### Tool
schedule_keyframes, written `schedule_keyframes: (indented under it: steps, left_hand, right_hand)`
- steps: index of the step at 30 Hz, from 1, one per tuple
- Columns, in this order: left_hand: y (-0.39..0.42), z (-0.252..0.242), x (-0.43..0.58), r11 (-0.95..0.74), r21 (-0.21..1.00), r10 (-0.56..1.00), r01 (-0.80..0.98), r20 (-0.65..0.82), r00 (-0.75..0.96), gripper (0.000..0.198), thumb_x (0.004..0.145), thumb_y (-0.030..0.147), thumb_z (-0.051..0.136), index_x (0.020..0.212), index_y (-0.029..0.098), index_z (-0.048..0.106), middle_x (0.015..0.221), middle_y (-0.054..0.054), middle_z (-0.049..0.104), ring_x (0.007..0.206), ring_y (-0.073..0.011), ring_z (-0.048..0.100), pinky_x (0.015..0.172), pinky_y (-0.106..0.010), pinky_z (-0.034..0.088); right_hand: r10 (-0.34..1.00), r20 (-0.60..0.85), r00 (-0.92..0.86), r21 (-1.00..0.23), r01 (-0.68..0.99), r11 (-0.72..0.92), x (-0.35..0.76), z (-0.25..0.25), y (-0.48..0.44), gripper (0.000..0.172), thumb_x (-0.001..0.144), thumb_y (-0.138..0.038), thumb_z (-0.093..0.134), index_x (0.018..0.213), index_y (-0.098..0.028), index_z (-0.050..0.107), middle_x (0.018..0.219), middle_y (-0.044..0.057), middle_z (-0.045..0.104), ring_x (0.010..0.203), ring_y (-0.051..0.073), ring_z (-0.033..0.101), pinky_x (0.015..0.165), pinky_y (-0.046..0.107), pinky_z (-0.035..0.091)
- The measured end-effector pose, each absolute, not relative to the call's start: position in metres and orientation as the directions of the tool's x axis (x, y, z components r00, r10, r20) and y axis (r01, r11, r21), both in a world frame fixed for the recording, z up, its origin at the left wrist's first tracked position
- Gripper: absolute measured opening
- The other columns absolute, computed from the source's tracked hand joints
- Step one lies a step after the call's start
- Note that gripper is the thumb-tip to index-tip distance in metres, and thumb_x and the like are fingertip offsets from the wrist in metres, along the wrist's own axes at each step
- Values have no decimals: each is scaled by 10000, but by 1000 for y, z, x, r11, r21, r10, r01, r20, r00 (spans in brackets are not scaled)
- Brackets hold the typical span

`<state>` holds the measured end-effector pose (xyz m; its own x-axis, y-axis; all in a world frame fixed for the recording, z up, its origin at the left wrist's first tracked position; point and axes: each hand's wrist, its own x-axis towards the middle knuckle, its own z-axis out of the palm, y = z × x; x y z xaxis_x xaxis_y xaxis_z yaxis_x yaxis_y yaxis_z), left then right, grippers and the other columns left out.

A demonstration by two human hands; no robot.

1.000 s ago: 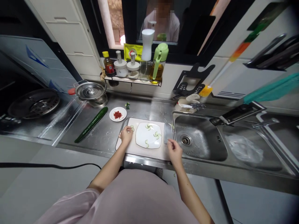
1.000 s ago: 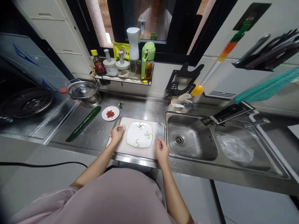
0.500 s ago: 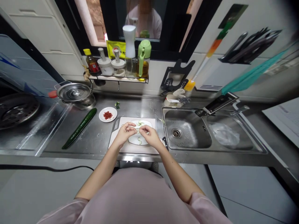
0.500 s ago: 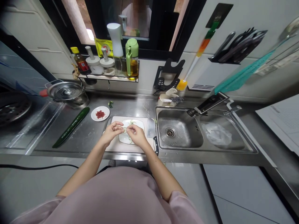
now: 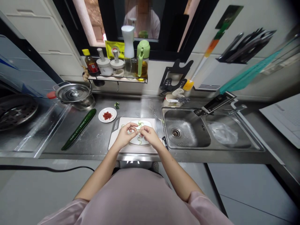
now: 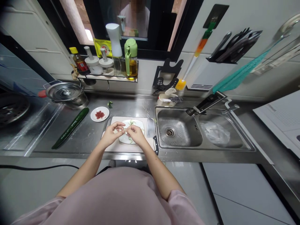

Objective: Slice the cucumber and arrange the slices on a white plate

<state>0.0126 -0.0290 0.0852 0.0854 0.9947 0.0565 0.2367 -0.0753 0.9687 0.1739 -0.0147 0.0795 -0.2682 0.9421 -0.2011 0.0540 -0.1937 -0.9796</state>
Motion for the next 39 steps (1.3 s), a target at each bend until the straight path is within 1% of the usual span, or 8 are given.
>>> schedule_keyframes:
  steps: [5, 10, 13, 15, 18, 20, 28, 39]
  left_hand:
    - [-35, 92, 15, -118, 838, 993, 534, 105, 54, 259, 781, 260, 632, 1037, 231, 661, 849, -14, 694, 856, -188, 582, 948, -366, 346]
    - [-36, 92, 18, -126, 839, 992, 529, 110, 62, 279, 779, 267, 644, 1056, 235, 654, 880, -18, 700, 881, -193, 584, 961, -374, 332]
    - [-34, 85, 17, -35, 934, 999, 355, 38, 1, 353, 742, 321, 669, 1078, 220, 632, 822, -20, 691, 814, -174, 588, 847, -319, 396]
    - [-33, 80, 17, 114, 981, 993, 158, -113, -21, 375, 754, 395, 640, 1072, 196, 621, 733, -19, 674, 707, -150, 575, 709, -272, 410]
    - [-32, 75, 18, 362, 927, 931, -96, -356, 74, 445, 787, 519, 574, 1065, 175, 620, 671, -26, 659, 546, -104, 501, 528, -222, 326]
    - [-32, 74, 19, 432, 880, 901, -196, -413, 134, 488, 771, 549, 593, 1085, 177, 618, 691, -27, 657, 515, -83, 474, 477, -205, 266]
    - [-29, 74, 19, 373, 914, 927, -161, -361, 98, 548, 665, 384, 727, 1167, 211, 592, 744, 4, 661, 568, -76, 486, 491, -192, 270]
    - [-30, 77, 23, 131, 981, 991, -140, -127, 34, 523, 682, 339, 730, 1152, 191, 555, 701, 41, 622, 685, -105, 570, 730, -244, 411]
  right_hand:
    - [902, -333, -274, -939, 5, -345, 173, 81, -14, 148, 701, -337, 585, 681, -193, 563, 565, -22, 576, 495, 90, 498, 392, 175, 277]
    - [908, -330, -259, -939, -4, -343, 173, 80, -15, 169, 706, -355, 610, 680, -196, 562, 568, -32, 560, 485, 84, 493, 386, 172, 266]
    - [939, -245, -243, -968, 1, -252, 175, 81, -14, 165, 715, -356, 608, 678, -201, 566, 580, -32, 566, 520, 95, 509, 427, 188, 328]
    - [957, -163, -240, -987, 24, -162, 178, 81, -13, 159, 722, -356, 612, 686, -202, 588, 602, -28, 578, 568, 108, 529, 481, 207, 385]
    - [966, -40, -257, -997, 77, -21, 182, 82, -12, 155, 740, -352, 619, 697, -203, 623, 662, -14, 612, 650, 126, 558, 590, 241, 443]
    - [961, 20, -276, -993, 103, 50, 183, 83, -12, 159, 755, -350, 621, 702, -201, 638, 702, -5, 635, 690, 131, 569, 661, 261, 456]
    - [942, 44, -333, -989, 121, 89, 187, 81, -14, 145, 761, -328, 629, 716, -195, 663, 742, 8, 673, 705, 135, 569, 719, 280, 458]
    - [923, -200, -328, -979, 34, -200, 186, 73, -15, 171, 718, -346, 607, 680, -179, 603, 620, -9, 606, 551, 101, 513, 444, 190, 332]
